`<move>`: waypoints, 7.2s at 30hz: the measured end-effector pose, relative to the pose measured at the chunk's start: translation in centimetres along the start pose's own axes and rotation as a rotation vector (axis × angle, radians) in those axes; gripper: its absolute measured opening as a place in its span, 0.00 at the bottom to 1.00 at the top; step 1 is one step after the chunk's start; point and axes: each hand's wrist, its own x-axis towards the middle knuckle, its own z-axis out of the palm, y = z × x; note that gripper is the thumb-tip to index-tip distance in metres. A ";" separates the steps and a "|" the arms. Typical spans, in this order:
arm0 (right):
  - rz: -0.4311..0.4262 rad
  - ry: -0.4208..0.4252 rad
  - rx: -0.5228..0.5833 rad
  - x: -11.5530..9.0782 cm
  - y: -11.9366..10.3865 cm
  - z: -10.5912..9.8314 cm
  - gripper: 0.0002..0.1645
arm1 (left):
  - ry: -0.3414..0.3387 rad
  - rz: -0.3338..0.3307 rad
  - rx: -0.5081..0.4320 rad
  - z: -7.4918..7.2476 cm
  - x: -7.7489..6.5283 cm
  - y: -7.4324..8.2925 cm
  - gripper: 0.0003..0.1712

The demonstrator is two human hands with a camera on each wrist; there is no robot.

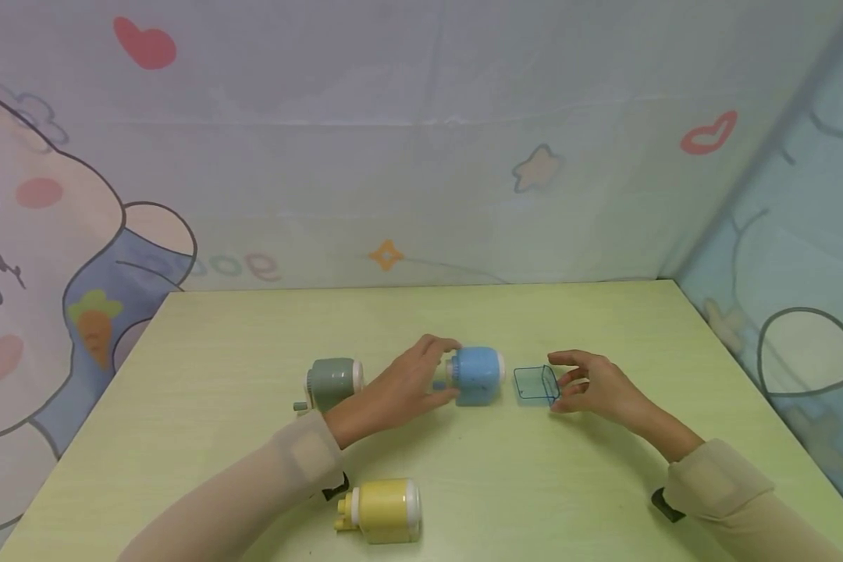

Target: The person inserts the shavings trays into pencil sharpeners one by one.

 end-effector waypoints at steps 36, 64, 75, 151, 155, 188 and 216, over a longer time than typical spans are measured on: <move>-0.007 -0.033 -0.011 0.7 0.1 0.0 0.36 | 0.017 -0.002 0.067 0.7 1.1 0.4 0.28; -0.043 -0.062 0.071 1.6 -0.7 0.8 0.37 | -0.020 -0.038 0.088 0.6 1.2 0.6 0.29; -0.057 -0.063 0.051 2.1 -1.1 1.1 0.37 | -0.017 -0.028 0.096 0.5 1.1 0.7 0.29; -0.136 -0.125 0.054 5.2 -2.5 4.4 0.32 | -0.045 -0.040 0.105 0.2 1.3 0.7 0.30; -0.137 -0.127 0.047 5.3 -2.4 4.5 0.32 | -0.039 -0.038 0.111 0.3 1.4 0.7 0.30; -0.129 -0.104 -0.008 5.3 -3.1 4.7 0.32 | -0.036 -0.010 0.114 0.2 1.4 0.7 0.29; -0.093 -0.104 -0.009 5.5 -3.2 4.9 0.34 | -0.034 0.001 0.110 0.3 1.4 0.7 0.29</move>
